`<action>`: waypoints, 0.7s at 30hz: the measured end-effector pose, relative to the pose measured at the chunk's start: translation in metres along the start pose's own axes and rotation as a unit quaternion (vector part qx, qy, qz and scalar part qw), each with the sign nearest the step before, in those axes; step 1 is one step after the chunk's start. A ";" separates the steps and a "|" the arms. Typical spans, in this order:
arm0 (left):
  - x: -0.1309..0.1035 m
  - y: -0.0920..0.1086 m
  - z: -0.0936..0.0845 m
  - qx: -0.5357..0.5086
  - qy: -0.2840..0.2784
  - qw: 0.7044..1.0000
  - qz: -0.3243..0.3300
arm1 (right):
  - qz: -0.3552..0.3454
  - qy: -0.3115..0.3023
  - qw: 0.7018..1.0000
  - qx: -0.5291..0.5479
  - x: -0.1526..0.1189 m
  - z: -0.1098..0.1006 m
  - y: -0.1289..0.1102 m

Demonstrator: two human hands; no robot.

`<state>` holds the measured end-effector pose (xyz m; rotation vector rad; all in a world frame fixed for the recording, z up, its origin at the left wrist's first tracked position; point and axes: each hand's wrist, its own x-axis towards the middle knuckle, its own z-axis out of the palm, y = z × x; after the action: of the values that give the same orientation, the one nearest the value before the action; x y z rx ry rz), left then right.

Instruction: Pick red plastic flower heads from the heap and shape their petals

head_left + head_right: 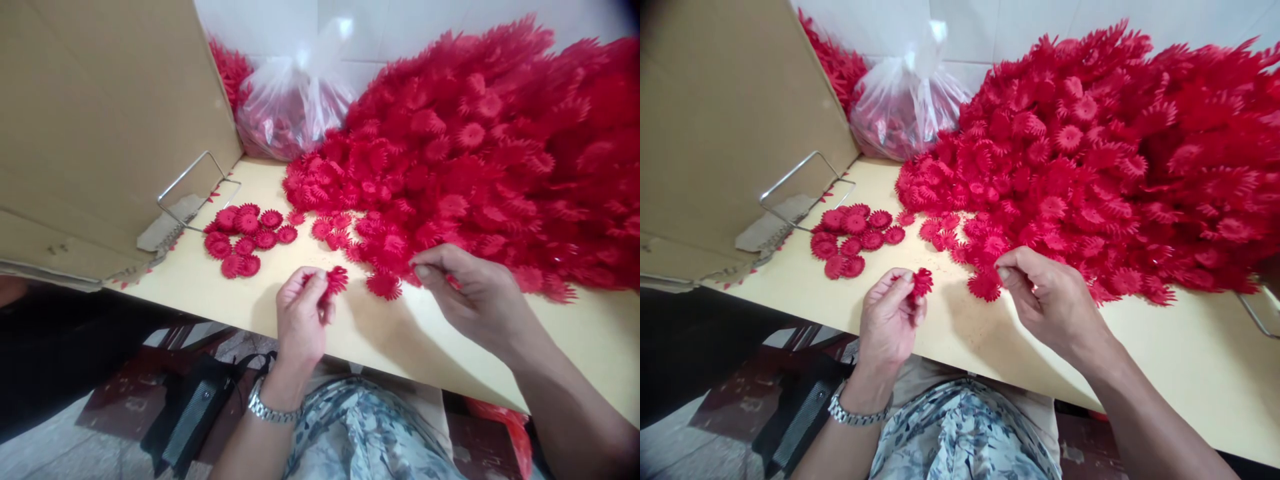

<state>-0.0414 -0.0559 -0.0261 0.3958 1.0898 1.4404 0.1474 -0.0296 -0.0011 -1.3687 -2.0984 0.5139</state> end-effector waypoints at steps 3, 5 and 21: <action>-0.002 -0.003 0.000 0.016 -0.047 0.999 -0.021 | -0.033 0.043 0.984 -0.172 0.005 0.000 0.005; -0.004 -0.007 0.002 0.017 -0.054 0.998 -0.029 | -0.044 0.060 0.981 -0.178 0.008 0.003 0.001; -0.008 -0.018 -0.002 0.093 -0.096 0.991 0.004 | 0.132 -0.088 0.912 0.379 0.004 0.029 -0.024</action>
<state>-0.0312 -0.0671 -0.0384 0.6584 1.0701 1.2826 0.1105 -0.0361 -0.0078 -1.1445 -1.5480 1.4322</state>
